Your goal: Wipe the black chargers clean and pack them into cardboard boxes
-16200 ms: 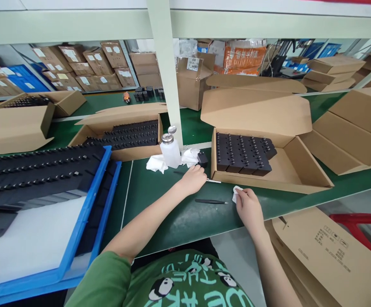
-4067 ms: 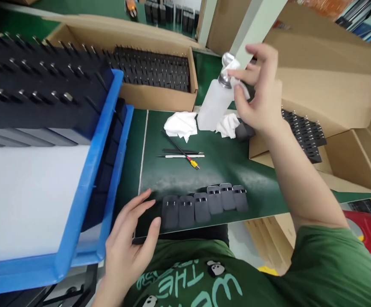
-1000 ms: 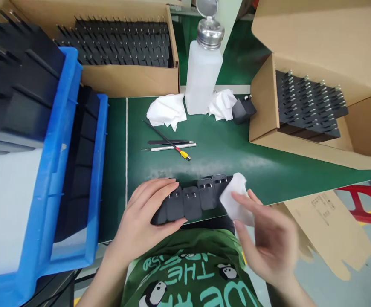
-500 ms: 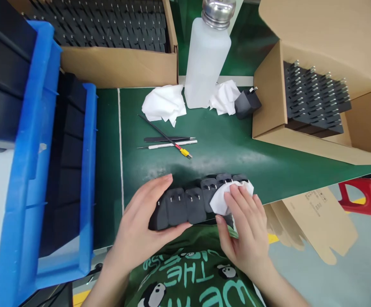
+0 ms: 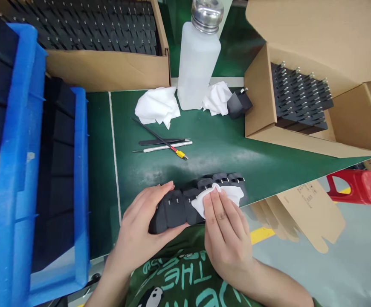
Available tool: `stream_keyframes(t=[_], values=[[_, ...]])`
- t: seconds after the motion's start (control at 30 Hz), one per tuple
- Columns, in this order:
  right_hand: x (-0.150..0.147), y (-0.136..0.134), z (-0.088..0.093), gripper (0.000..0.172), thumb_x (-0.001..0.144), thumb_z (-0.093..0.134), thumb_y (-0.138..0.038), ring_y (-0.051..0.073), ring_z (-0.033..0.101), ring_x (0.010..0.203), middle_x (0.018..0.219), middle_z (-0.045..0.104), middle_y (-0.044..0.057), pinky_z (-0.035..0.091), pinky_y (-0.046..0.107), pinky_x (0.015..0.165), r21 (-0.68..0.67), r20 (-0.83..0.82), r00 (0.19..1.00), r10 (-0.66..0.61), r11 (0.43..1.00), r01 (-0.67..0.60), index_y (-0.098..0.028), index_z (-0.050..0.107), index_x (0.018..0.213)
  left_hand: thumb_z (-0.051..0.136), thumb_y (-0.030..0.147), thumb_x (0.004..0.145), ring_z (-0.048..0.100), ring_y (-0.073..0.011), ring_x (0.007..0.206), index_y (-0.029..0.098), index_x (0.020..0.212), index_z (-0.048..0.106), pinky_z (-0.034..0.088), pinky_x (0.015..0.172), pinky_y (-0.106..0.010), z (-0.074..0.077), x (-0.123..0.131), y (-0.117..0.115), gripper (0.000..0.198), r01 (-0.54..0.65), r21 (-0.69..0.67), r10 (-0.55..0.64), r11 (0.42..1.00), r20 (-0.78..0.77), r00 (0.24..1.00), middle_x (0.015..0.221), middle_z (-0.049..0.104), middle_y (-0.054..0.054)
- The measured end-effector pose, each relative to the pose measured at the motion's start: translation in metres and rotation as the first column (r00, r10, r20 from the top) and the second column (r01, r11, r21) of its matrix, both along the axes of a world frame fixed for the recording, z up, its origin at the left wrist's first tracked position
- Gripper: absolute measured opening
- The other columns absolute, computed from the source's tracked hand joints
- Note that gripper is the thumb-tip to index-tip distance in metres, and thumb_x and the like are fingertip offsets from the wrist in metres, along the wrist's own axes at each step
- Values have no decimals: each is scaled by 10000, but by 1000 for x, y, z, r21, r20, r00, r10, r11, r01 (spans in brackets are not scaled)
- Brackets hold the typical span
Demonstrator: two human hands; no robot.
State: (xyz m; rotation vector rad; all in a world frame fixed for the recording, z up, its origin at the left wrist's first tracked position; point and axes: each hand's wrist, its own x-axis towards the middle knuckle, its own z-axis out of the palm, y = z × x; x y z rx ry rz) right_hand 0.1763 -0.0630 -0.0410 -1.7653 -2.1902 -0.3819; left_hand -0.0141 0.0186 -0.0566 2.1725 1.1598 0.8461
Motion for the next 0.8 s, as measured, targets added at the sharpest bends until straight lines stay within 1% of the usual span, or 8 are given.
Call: stream_keyframes(t=[0.27, 0.33, 0.4, 0.47, 0.53, 0.6, 0.63, 0.8], values=[[-13, 2, 3, 485, 884, 366, 34, 265, 585, 1317, 1303, 691, 136, 437, 387, 1118, 34, -146, 985, 92, 996, -88, -27, 655, 1269, 771, 306, 824, 677, -201, 1098, 228, 1406, 491, 538, 967, -284, -1, 0, 0, 651, -2, -8, 2, 1000, -11, 1000, 1214, 700, -60], [-10, 5, 7, 462, 895, 365, 3, 263, 594, 1305, 1284, 703, 127, 447, 373, 1117, 27, -188, 965, 182, 983, -180, -24, 667, 1243, 750, 287, 836, 677, -199, 1106, 240, 1420, 483, 538, 976, -290, -3, -1, -1, 643, -4, -15, 4, 1000, 11, 1000, 1224, 698, -55], [-3, 6, 12, 416, 918, 378, -58, 235, 612, 1284, 1246, 726, 101, 485, 346, 1101, 17, -345, 865, 365, 924, -383, -46, 679, 1204, 716, 276, 859, 674, -196, 1125, 252, 1434, 474, 534, 987, -293, -4, -2, -1, 624, 0, -29, 1, 1000, 35, 999, 1239, 695, -49], [9, 5, 17, 398, 909, 409, -73, 209, 641, 1245, 1205, 743, 82, 549, 344, 1048, 56, -580, 696, 423, 873, -485, -83, 659, 1219, 720, 291, 860, 672, -201, 1139, 256, 1444, 466, 533, 992, -298, -5, -3, -1, 637, -3, -28, 4, 1000, 41, 999, 1244, 695, -49], [22, 2, 19, 476, 867, 444, -6, 223, 651, 1227, 1218, 728, 84, 588, 389, 993, 116, -720, 641, 267, 956, -268, -115, 625, 1292, 768, 321, 828, 675, -211, 1133, 249, 1449, 460, 540, 973, -299, -4, -2, -1, 697, -15, -16, 16, 1000, 25, 1000, 1233, 700, -55], [32, 0, 16, 607, 819, 469, 74, 273, 638, 1234, 1252, 698, 92, 585, 460, 968, 169, -713, 694, 101, 985, 30, -158, 598, 1364, 801, 331, 800, 683, -216, 1112, 241, 1444, 461, 548, 946, -298, -2, -1, -1, 734, -28, -9, 28, 1000, 8, 1000, 1217, 705, -61], [34, 0, 14, 637, 806, 483, 94, 295, 626, 1239, 1256, 687, 97, 572, 486, 970, 187, -663, 746, 58, 978, 91, -173, 598, 1373, 805, 331, 796, 687, -215, 1101, 238, 1440, 463, 551, 933, -296, -2, -1, -1, 734, -30, -10, 30, 1000, 3, 1000, 1209, 708, -61], [14, 11, -1, 447, 842, 531, 36, 330, 557, 1167, 1133, 606, 176, 496, 504, 949, 52, -301, 953, -29, 998, 47, -89, 654, 1252, 796, 340, 808, 683, -215, 1104, 232, 1414, 478, 552, 945, -304, -2, 0, -2, 692, -22, -19, 22, 1000, -5, 1000, 1220, 699, -66]])
